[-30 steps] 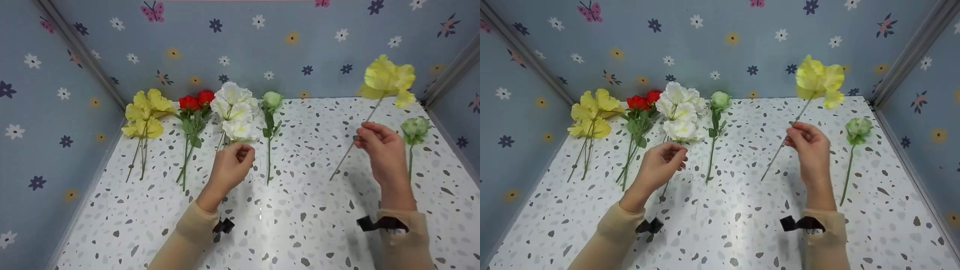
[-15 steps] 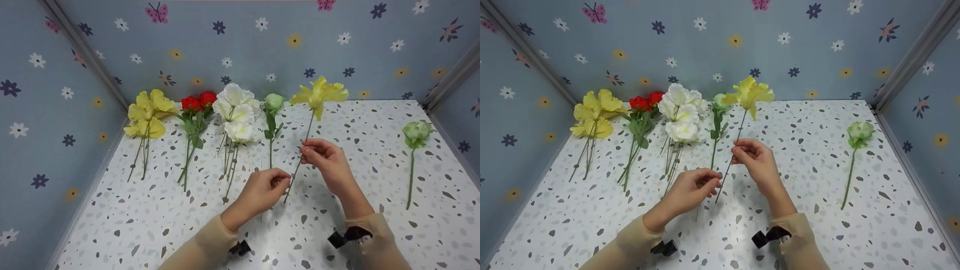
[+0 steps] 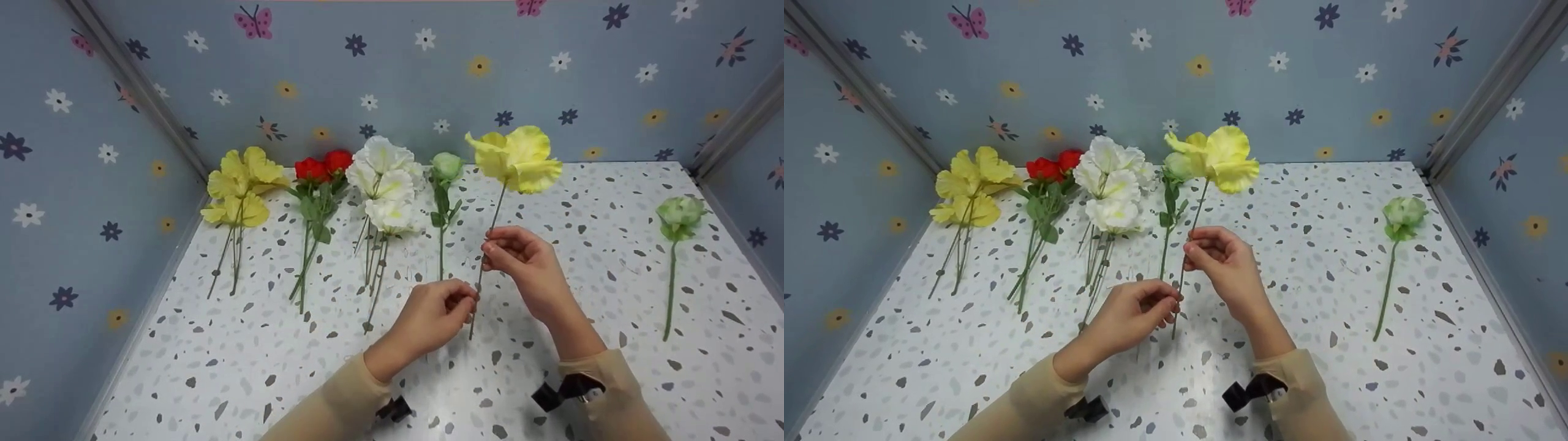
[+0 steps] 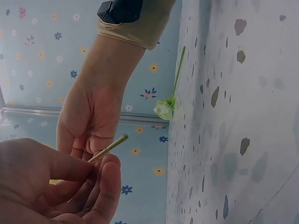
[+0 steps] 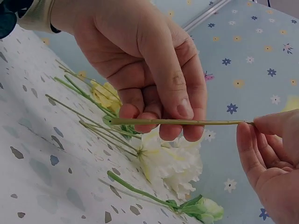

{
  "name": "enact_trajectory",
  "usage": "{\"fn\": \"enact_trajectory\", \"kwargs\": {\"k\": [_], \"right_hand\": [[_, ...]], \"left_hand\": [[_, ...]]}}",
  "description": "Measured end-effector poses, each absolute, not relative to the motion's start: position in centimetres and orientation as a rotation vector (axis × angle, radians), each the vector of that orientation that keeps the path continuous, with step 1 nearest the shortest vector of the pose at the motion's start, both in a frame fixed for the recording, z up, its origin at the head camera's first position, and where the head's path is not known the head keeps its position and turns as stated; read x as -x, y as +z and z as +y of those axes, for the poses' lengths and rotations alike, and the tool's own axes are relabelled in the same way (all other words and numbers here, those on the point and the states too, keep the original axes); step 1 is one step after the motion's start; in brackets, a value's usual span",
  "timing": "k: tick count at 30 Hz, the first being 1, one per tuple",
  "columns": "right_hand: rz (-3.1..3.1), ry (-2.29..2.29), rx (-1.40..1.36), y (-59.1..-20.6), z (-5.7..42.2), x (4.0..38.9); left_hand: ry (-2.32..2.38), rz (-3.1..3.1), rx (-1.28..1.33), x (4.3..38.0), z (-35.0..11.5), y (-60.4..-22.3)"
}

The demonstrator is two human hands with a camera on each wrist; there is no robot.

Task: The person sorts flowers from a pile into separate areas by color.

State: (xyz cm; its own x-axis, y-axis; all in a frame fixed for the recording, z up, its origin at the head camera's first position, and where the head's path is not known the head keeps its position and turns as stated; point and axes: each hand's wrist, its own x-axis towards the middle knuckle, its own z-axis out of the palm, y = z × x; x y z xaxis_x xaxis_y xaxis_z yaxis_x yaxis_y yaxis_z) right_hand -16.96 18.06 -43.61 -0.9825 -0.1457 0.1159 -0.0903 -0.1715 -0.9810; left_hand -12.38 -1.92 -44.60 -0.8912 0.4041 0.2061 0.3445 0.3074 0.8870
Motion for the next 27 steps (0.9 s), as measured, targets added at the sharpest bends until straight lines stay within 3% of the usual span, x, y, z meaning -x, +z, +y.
{"fn": "enact_trajectory", "kwargs": {"k": [18,27], "right_hand": [[2.105,-2.319,0.337,-42.7,18.2,16.7],[2.446,-2.070,0.227,-42.2,22.5,17.4]], "left_hand": [[1.670,2.427,-0.704,12.4,-2.6,-43.7],[1.685,2.464,-0.728,13.7,-5.4,-41.7]]}}
